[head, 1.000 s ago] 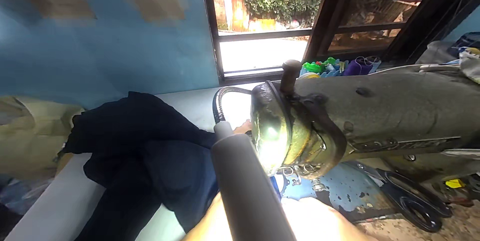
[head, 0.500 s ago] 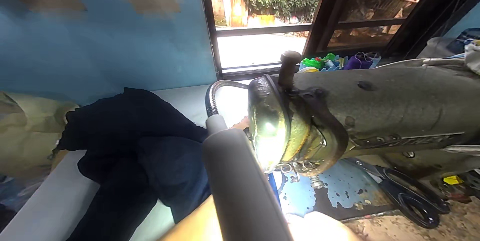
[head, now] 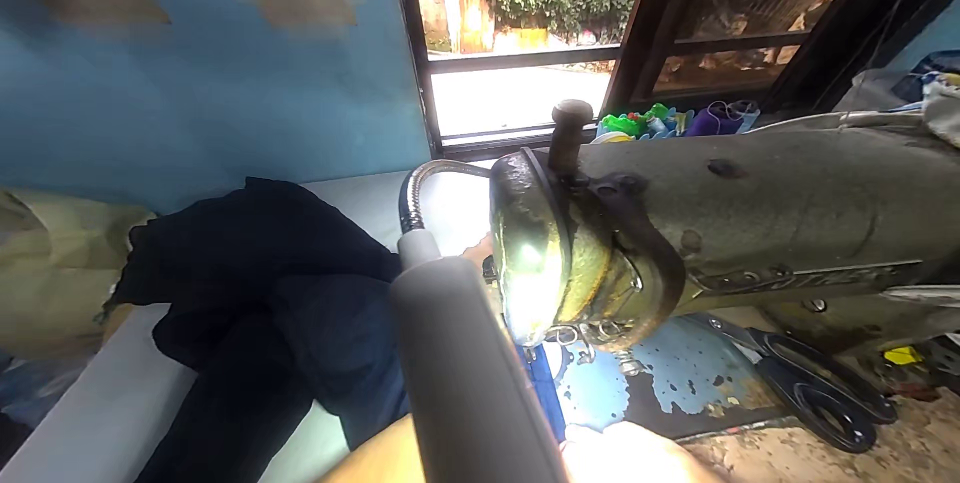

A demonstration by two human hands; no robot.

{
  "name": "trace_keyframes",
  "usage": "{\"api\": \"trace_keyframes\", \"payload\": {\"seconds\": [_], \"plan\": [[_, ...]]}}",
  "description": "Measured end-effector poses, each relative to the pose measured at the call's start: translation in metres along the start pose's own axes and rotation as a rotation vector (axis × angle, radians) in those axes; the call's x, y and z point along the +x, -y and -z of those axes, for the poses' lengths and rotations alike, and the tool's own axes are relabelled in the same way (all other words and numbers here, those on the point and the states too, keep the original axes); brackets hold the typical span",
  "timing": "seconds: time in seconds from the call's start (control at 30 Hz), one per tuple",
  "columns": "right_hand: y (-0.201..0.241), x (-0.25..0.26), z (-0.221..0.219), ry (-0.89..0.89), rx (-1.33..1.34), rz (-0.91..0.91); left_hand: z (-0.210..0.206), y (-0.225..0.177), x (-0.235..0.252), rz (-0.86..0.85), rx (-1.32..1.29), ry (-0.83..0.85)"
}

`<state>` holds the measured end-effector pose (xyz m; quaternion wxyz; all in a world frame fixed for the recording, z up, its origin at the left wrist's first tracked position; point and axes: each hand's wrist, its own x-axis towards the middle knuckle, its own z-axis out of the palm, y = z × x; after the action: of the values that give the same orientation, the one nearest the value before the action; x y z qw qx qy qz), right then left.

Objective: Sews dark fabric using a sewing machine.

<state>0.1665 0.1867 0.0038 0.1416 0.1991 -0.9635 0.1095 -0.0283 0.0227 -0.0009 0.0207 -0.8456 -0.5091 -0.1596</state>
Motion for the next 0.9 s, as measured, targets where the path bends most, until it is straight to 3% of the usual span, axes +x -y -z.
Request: {"api": "trace_keyframes", "payload": {"seconds": [0.07, 0.2, 0.33, 0.43, 0.63, 0.83, 0.9], "plan": [[-0.002, 0.001, 0.003, 0.051, 0.016, 0.033, 0.000, -0.001, -0.004, 0.040, 0.048, 0.040], [-0.001, 0.004, 0.005, 0.102, -0.031, 0.029, -0.008, 0.000, -0.008, 0.106, 0.211, -0.054], [-0.001, 0.002, 0.005, 0.006, 0.020, 0.011, -0.006, 0.000, -0.007, 0.217, 0.208, -0.054], [-0.002, 0.001, 0.005, -0.053, 0.073, 0.003, -0.009, 0.003, -0.004, 0.190, 0.227, -0.032], [-0.003, 0.002, 0.003, 0.037, 0.095, 0.006, -0.011, 0.001, -0.006, 0.192, 0.303, 0.010], [-0.001, 0.007, 0.010, 0.108, 0.137, 0.006, -0.010, 0.010, -0.015, 0.078, 0.116, 0.002], [0.000, 0.007, 0.002, 0.102, 0.095, -0.002, -0.016, 0.011, -0.017, 0.056, 0.112, -0.077]]}}
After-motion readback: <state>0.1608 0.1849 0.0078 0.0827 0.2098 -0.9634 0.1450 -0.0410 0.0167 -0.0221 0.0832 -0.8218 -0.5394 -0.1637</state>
